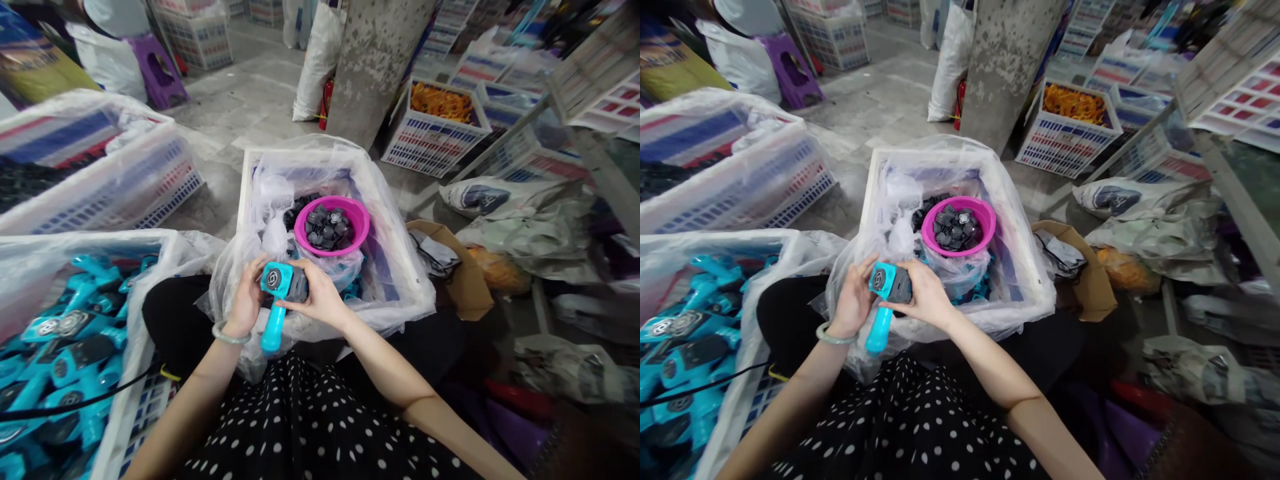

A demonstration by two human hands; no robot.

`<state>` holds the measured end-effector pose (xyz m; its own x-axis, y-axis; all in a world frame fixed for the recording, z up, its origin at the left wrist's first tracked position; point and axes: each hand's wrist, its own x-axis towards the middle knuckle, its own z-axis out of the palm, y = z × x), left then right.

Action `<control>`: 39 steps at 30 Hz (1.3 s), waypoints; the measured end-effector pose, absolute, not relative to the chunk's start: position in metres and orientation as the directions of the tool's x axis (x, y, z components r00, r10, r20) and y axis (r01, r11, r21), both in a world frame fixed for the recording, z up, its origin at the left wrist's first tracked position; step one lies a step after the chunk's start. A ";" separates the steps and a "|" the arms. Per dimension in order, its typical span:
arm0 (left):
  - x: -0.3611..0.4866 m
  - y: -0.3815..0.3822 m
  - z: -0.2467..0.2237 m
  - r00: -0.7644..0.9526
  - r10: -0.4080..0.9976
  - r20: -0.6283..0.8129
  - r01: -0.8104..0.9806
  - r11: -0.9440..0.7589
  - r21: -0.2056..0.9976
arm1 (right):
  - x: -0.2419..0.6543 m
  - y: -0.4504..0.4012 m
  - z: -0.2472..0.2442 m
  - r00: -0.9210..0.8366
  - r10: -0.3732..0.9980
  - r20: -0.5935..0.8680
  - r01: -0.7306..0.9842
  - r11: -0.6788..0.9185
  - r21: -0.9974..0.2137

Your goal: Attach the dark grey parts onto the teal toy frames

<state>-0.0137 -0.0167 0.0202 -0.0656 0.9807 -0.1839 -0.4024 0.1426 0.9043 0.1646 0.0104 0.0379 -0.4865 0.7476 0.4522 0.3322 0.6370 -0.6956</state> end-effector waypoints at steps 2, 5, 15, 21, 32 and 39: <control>-0.016 -0.019 0.029 -0.050 0.992 -0.112 -0.249 0.096 0.964 | 0.162 0.011 0.033 -0.492 0.689 0.533 0.365 0.719 -0.592; -0.015 -0.022 0.036 0.016 0.999 -0.030 -0.014 0.031 0.999 | 0.158 0.012 0.035 -0.531 0.673 0.515 0.396 0.734 -0.551; -0.020 -0.023 0.011 0.107 0.989 0.100 -0.249 -0.071 0.966 | 0.172 0.019 0.025 -0.587 0.801 0.117 -0.038 0.117 -0.992; -0.011 -0.025 0.016 0.007 0.973 0.229 -0.289 -0.217 0.932 | 0.163 0.013 0.017 -0.551 0.820 0.156 -0.227 0.033 -0.973; -0.008 -0.018 0.024 0.250 0.913 -0.323 -0.579 0.408 0.706 | 0.157 0.023 0.040 -0.439 0.851 0.290 0.102 0.368 -0.924; -0.033 -0.017 0.025 0.030 0.932 -0.360 -0.465 0.332 0.821 | 0.155 0.022 0.049 -0.436 0.753 0.492 0.298 0.637 -0.711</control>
<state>-0.0326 -0.0165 0.0251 0.0301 0.9324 -0.3601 -0.4646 0.3320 0.8209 0.1554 0.0220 0.0488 -0.4364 0.7534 0.4919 0.2975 0.6367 -0.7114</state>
